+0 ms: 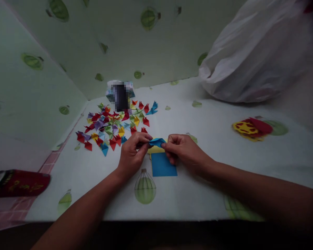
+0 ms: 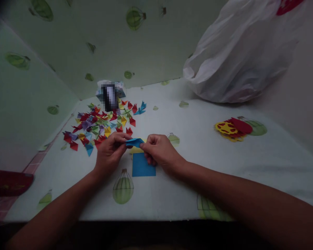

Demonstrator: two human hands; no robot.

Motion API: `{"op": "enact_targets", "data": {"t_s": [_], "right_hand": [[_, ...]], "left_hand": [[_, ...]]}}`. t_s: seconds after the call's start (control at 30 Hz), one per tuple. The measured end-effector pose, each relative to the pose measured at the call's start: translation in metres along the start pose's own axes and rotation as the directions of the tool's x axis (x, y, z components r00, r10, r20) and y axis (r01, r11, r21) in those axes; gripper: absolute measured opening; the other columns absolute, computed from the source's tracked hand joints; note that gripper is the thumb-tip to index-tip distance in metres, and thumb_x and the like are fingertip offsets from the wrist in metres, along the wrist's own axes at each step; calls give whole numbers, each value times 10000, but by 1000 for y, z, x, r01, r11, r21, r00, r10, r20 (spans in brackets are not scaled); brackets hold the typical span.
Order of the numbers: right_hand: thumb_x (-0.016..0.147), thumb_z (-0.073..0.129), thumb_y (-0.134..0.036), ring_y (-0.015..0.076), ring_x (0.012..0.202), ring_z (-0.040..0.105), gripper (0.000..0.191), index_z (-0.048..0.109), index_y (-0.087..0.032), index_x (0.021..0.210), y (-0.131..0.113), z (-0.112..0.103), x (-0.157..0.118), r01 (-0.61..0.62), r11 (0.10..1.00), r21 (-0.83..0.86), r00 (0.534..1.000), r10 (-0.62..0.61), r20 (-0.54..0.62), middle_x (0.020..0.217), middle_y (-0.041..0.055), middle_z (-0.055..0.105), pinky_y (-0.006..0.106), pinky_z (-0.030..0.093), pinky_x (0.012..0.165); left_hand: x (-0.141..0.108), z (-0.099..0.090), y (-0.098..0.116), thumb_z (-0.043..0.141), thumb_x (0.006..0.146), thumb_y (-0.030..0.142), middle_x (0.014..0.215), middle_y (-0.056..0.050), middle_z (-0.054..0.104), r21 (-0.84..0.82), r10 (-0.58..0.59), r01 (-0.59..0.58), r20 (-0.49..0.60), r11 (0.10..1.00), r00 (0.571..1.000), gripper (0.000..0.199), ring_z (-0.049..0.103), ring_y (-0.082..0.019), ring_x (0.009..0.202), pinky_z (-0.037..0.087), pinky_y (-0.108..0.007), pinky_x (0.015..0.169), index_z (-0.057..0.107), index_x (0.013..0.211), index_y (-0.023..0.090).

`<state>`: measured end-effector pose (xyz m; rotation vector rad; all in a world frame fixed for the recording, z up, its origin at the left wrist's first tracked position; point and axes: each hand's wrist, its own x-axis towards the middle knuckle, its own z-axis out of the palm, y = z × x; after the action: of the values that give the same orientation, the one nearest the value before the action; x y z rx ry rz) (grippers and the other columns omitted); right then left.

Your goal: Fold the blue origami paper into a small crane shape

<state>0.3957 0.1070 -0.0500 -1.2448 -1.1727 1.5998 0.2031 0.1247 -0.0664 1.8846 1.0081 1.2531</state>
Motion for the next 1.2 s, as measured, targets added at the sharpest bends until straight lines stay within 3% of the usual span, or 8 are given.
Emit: {"op": "enact_targets", "data": {"t_s": [0.1,0.23,0.3,0.5,0.6,0.8,1.2], "right_hand": [[830,639,-356,84,404,444,316,447,-208,627,-4,-2,0,39,997,-61,999,-41,-26,474,-49,517,233,305,434],[831,663,-363,108,549,486,249,503,-204,726,-7,-6,2,260,949,-178,955,-281,-99,604,-42,531,266,394,554],[847,653,-380,126,640,520,225,535,-198,785,-5,-7,4,316,931,-182,938,-336,-90,690,-22,555,282,431,630],[843,665,-401,126,662,538,232,568,-192,817,2,-5,8,241,969,-63,971,-240,23,720,-15,576,271,451,637],[813,691,-364,116,609,530,210,595,-180,784,5,-1,7,181,982,-54,978,-175,111,675,-16,584,258,430,584],[814,698,-348,96,543,509,197,645,-159,792,9,5,2,131,990,-51,975,-119,187,614,-27,566,231,391,513],[863,681,-404,70,490,499,275,658,-154,750,17,4,4,-13,997,80,969,-7,247,654,-2,622,193,371,432]], "left_hand": [[3,-2,1,641,874,162,988,-54,677,-49,-86,84,-35,995,996,52,672,-160,849,573,-301,756,609,848,194],[7,-4,4,722,804,188,822,-3,664,-206,-293,287,2,935,956,119,673,-126,691,567,-257,669,615,855,179],[8,-4,6,757,772,211,799,18,643,-307,-380,376,48,874,924,176,658,-108,635,554,-240,626,611,862,176],[9,-1,11,798,695,206,649,83,558,-631,-584,511,111,584,804,350,565,-67,531,479,-187,546,576,966,204],[6,4,14,817,663,198,664,82,553,-681,-634,513,92,522,768,391,557,-65,549,463,-178,523,587,979,206],[-2,14,18,816,660,165,732,65,606,-704,-652,500,69,505,755,406,616,-71,615,518,-198,603,587,994,188],[-6,12,20,757,731,177,646,84,580,-564,-599,498,8,658,801,381,608,-89,559,499,-227,608,540,1045,194]]}}
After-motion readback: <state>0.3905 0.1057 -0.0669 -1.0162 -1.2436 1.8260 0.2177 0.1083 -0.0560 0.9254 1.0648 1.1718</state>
